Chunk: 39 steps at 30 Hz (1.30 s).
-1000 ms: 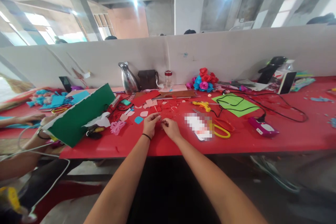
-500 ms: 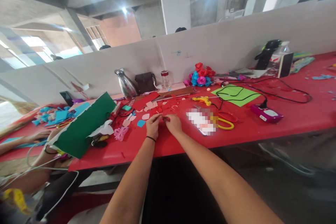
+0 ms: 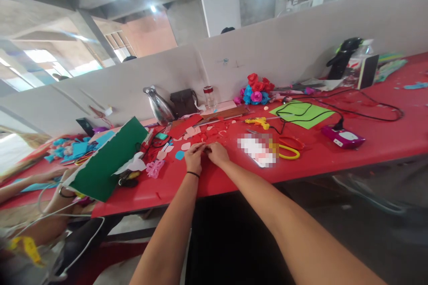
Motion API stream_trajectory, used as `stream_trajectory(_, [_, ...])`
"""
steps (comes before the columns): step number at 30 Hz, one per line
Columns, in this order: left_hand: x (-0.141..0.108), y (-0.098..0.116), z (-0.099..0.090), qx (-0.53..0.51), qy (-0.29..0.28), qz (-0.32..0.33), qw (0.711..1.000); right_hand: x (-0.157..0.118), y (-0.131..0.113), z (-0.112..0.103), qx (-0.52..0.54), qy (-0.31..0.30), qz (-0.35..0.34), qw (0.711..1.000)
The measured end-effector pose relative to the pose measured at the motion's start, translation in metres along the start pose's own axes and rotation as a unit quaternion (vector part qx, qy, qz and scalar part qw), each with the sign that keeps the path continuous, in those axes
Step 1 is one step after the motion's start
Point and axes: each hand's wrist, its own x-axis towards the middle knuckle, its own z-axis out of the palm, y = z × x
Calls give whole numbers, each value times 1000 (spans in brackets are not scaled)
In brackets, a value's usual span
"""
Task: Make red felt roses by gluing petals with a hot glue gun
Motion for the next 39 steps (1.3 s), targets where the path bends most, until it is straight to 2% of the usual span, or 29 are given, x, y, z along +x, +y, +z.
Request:
stream_trajectory(6, [2, -4, -3, -6, 31, -26, 999, -2, 2, -1, 16, -8, -15, 1000])
stream_trajectory(19, [7, -9, -6, -32, 61, -48, 996, -5, 2, -2, 77, -11, -44, 996])
stream_trajectory(27, [4, -7, -4, -38, 28, -63, 997, -3, 8, 2, 121, -29, -52, 991])
stream_trajectory(39, [7, -11, -7, -43, 32, -74, 996, -4, 8, 2, 121, -41, -52, 991])
